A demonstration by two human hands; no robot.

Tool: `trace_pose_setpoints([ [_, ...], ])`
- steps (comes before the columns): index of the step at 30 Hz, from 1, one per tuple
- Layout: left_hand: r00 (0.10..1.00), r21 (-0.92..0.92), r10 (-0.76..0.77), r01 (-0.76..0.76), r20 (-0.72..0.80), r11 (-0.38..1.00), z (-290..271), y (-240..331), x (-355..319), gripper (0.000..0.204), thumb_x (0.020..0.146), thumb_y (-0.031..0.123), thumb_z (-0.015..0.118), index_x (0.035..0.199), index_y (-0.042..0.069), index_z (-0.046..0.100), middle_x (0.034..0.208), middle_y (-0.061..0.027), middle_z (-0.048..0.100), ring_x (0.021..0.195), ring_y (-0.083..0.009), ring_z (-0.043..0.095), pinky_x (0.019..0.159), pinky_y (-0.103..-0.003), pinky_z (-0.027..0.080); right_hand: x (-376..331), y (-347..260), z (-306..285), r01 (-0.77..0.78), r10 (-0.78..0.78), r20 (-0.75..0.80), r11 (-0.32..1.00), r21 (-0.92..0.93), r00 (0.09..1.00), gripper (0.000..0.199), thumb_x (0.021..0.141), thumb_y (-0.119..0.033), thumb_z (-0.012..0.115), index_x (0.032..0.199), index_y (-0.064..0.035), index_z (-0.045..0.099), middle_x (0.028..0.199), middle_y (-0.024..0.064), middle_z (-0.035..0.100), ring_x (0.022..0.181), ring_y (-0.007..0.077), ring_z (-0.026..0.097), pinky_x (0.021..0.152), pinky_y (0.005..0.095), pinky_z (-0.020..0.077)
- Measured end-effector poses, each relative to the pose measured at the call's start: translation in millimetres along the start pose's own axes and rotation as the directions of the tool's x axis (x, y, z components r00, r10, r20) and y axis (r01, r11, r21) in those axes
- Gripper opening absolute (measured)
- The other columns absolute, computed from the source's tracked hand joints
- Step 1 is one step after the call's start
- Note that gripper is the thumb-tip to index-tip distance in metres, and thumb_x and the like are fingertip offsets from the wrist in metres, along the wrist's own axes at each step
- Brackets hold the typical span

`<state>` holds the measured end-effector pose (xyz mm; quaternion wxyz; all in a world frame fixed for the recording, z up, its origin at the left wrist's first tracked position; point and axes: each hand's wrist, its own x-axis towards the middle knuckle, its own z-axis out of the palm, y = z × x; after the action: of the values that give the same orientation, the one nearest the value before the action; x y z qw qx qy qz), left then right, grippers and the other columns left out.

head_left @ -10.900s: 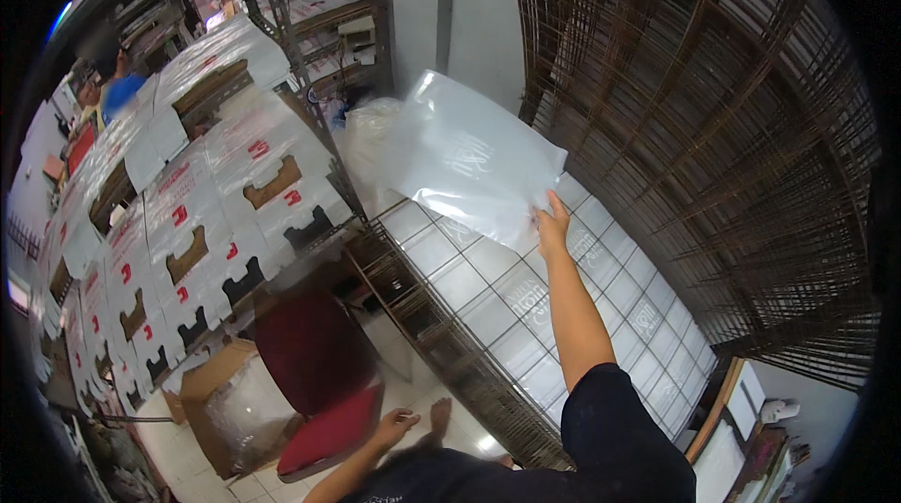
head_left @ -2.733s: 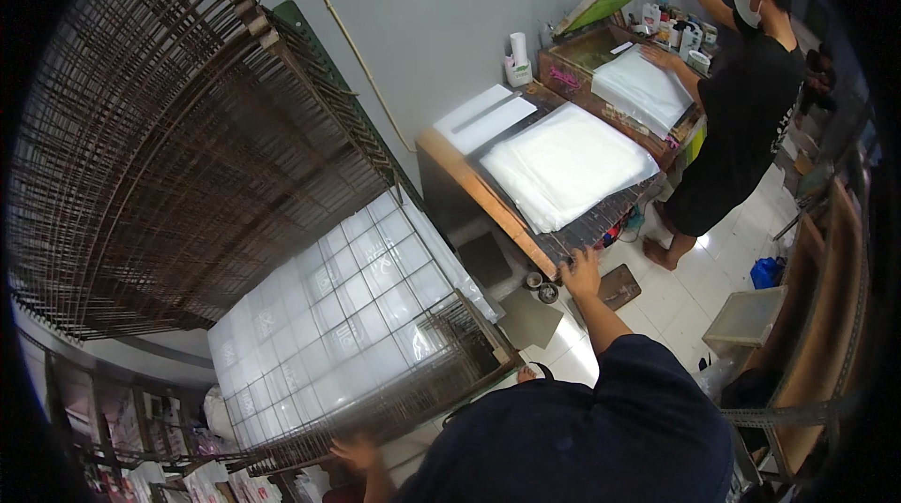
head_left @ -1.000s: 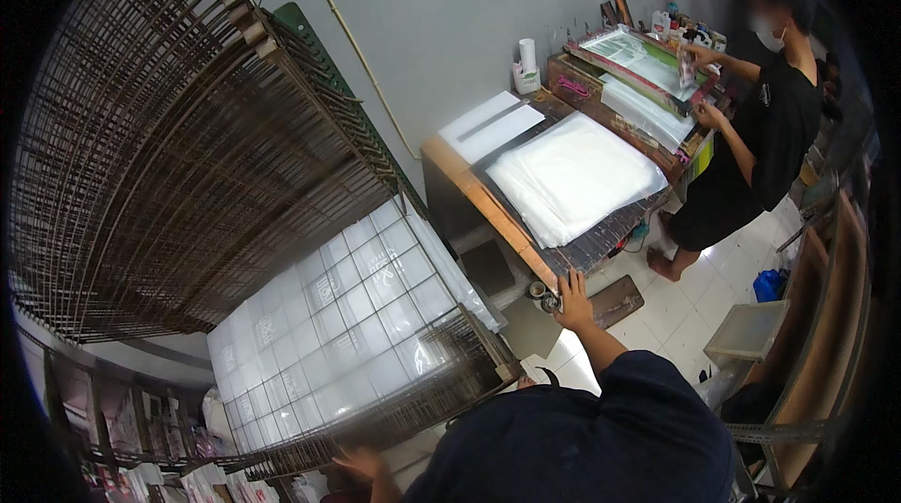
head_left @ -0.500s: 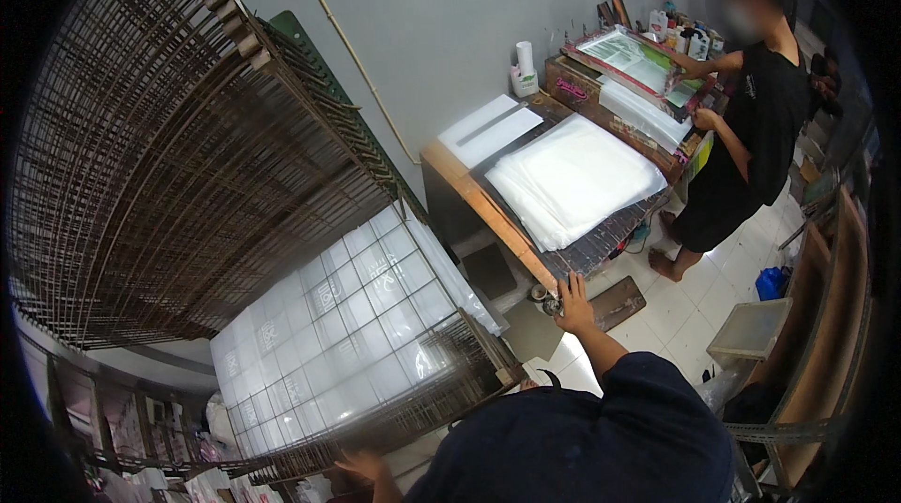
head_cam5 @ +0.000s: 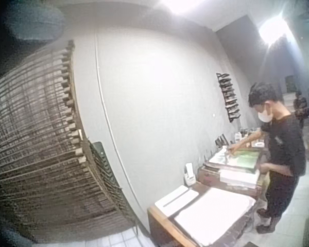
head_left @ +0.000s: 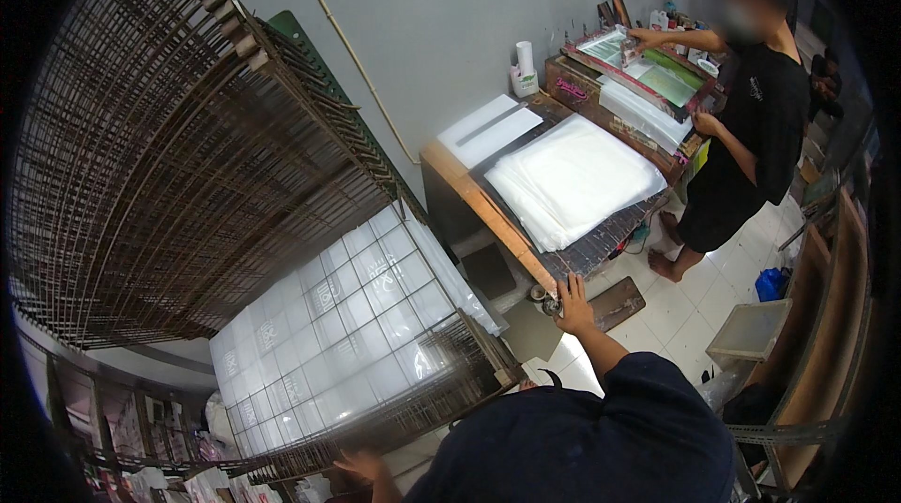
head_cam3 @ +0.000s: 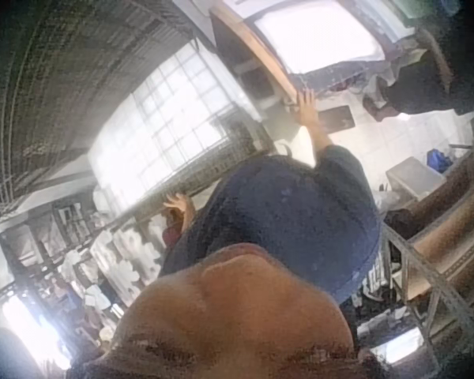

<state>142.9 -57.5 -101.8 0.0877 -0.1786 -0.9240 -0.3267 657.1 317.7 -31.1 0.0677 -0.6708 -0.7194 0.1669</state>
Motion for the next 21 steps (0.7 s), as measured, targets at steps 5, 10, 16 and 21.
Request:
trace_pose_setpoints([
  [5, 1.0, 0.077, 0.015, -0.016, 0.012, 0.997, -5, 2, 0, 0.057, 0.083, 0.016, 0.049, 0.134, 0.002, 0.027, 0.136, -0.0159, 0.033, 0.129, -0.0342, 0.025, 0.112, -0.043, 0.011, -3, -5, -10, -0.009, 0.008, 0.034, 0.999, 0.046, 0.999, 0.085, 0.064, -0.023, 0.071, 0.136, -0.016, 0.025, 0.148, 0.013, 0.006, 0.137, 0.0316, 0.005, 0.095, 0.0496, 0.0396],
  [10, 0.988, 0.213, 0.147, -0.152, 0.04, 0.965, 5, -25, 9, 0.051, 0.089, 0.027, 0.039, 0.136, 0.012, 0.027, 0.143, -0.016, 0.007, 0.129, -0.042, 0.02, 0.095, -0.047, 0.036, -2, 0, -4, 0.023, -0.023, -0.019, 0.999, 0.042, 1.0, 0.09, 0.061, -0.022, 0.074, 0.136, -0.016, 0.024, 0.147, 0.0128, 0.007, 0.137, 0.0318, 0.005, 0.094, 0.0481, 0.0419],
  [16, 0.973, 0.293, 0.229, -0.21, -0.029, 0.933, 16, -48, 9, 0.049, 0.091, 0.027, 0.036, 0.139, 0.016, 0.026, 0.146, -0.0175, -0.005, 0.129, -0.0448, 0.019, 0.085, -0.048, 0.048, -2, 0, -3, 0.033, -0.031, -0.03, 0.998, 0.045, 0.999, 0.091, 0.06, -0.022, 0.076, 0.135, -0.016, 0.025, 0.147, 0.0131, 0.008, 0.137, 0.0323, 0.006, 0.093, 0.0475, 0.0433],
  [21, 0.978, 0.306, 0.206, -0.205, 0.03, 0.93, 19, -52, 11, 0.05, 0.092, 0.028, 0.035, 0.139, 0.014, 0.025, 0.146, -0.0181, -0.005, 0.128, -0.0458, 0.019, 0.082, -0.048, 0.049, -3, 0, -6, 0.022, -0.021, -0.017, 0.998, 0.064, 1.0, 0.09, 0.06, -0.022, 0.074, 0.136, -0.0159, 0.026, 0.147, 0.013, 0.008, 0.137, 0.0324, 0.006, 0.094, 0.0484, 0.0409],
])
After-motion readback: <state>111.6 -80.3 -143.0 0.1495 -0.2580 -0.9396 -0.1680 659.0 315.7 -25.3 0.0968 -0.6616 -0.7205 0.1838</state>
